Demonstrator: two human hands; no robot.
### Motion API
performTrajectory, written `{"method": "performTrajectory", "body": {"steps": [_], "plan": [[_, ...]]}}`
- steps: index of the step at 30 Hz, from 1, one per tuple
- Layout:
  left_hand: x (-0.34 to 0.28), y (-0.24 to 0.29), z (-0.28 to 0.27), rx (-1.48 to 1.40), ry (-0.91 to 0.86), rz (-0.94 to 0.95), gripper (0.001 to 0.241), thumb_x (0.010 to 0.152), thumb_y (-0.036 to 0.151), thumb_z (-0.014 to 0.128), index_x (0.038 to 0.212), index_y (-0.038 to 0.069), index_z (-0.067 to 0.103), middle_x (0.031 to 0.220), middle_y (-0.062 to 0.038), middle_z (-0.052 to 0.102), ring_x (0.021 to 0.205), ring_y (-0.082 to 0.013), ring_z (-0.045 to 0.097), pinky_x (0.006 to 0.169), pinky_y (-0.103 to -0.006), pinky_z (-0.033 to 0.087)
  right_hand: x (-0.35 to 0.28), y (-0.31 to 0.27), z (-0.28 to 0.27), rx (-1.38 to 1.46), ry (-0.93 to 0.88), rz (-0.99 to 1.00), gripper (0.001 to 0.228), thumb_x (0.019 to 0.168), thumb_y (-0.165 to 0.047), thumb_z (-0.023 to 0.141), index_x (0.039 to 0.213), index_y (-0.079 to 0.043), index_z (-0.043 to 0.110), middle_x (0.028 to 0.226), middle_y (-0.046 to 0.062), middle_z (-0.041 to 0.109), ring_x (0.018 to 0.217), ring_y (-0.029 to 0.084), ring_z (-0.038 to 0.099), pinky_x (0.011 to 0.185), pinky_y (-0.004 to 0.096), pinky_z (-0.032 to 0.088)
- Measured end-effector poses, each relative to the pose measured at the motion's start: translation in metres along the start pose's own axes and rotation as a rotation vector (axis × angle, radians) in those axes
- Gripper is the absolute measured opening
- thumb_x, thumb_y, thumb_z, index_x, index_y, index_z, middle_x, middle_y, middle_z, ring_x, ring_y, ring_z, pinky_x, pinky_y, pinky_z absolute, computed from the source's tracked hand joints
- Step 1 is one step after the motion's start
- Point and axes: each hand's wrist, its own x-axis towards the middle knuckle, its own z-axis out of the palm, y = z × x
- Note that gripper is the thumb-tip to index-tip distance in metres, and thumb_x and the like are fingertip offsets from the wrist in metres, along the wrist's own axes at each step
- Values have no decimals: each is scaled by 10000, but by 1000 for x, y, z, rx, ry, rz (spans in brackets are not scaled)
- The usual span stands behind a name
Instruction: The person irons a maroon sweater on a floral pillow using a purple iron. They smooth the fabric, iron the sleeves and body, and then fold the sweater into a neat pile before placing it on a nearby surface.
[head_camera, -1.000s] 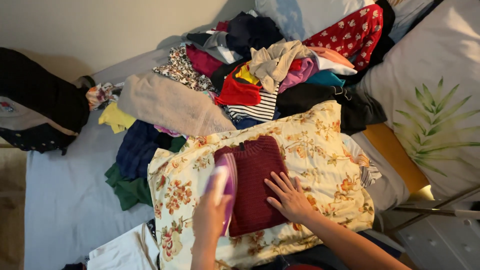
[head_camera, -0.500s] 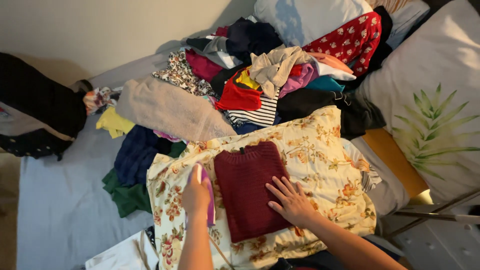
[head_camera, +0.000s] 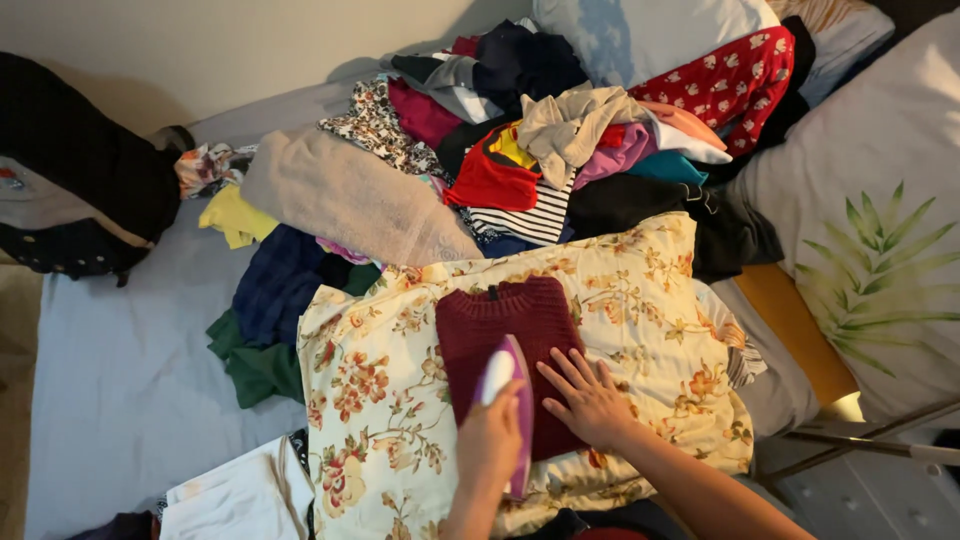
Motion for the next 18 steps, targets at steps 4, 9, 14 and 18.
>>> {"method": "performTrajectory", "body": {"steps": [4,9,14,18], "plan": [[0,-40,-26,-40,-22,-278,329,1031,370,492,1305,423,666,752,-102,661,645,-279,703,607,-449,577,-1,0,2,24,-22,3,673,1018,-563,405,1609,-289,239,1691,49,152,1547,327,137,1192,613,132],[2,-102,-35,97,134,-299,325,1041,343,499,1322,321,661,623,-91,629,546,-243,642,556,-434,535,2,13,18,60,1,-5,660,1029,-562,381,1615,-296,233,1699,44,152,1552,324,133,1196,610,115],[-20,-7,-66,-4,154,-247,341,1042,354,470,1333,355,649,738,-136,708,651,-318,718,588,-462,592,1,26,29,174,41,-47,630,1049,-537,349,1623,-300,242,1712,40,157,1570,310,132,1211,589,114],[-32,8,-4,-28,251,-5,308,1026,328,514,1272,323,700,814,-174,723,705,-332,743,581,-437,610,4,28,30,213,6,-21,606,1058,-511,333,1623,-313,243,1719,27,150,1579,302,99,1214,596,80]]}}
